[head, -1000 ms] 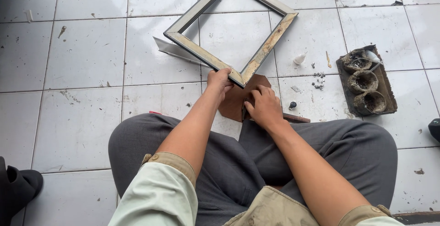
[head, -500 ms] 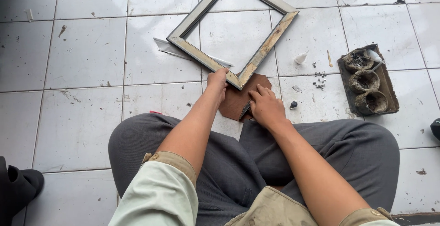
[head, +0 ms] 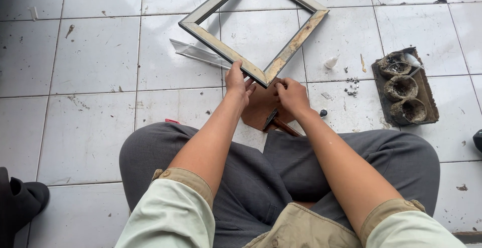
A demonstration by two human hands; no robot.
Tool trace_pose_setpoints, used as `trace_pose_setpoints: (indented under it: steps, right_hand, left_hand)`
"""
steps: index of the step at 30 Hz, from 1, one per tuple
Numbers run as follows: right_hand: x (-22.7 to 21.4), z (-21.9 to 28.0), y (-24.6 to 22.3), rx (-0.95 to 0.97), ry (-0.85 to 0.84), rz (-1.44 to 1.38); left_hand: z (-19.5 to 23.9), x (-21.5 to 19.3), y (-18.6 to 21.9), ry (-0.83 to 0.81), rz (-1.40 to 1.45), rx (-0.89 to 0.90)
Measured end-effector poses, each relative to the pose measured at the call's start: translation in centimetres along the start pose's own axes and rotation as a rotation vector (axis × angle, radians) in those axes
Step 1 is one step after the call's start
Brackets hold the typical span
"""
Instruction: Assembling a wooden picture frame by applying glue and hammering joints
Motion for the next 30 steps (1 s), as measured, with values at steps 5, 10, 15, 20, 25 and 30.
trace_pose_setpoints:
  steps: [5,10,15,20,25,30]
  right_hand:
    - [7.1,-0.5,0.6,0.51,-0.521,-1.277]
    - [2.7,-2.1,4.3,0.411,0.11,-1.819]
    - [6.6,1.2,1.1,0.616,-0.428,-1.58]
    - [4.9,0.2,1.8,0.531,-0.345,-1.72]
    - [3.7,-0.9,5.0,0.559,-0.167,-1.885]
    - [5.9,2.5,0.7,0.619,-0.579,-1.641]
  left_hand:
    - [1.5,0.3,0.7,0.004,0.052,-0.031]
    - [0.8,0.2,-0.6,-0.03,0.024,-0.09]
    - [1.6,1.7,1.4,-0.051,0.114,-0.027]
    - [0.5,1.3,0.9,-0.06,0.13,-0.016]
    - [0.6,1.4,0.3,-0.073,0.121,-0.028]
    - [1.1,1.8,0.7,-0.087,0.105,-0.045]
Point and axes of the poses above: each hand's wrist, its own z-axis away from the middle knuckle, its own x-axis out of the palm, y = z × x, the point moved 10 cm from there along -z, towards the middle knuckle, and after that the axes turned 5 degrees about -z, right-handed, at the moved point
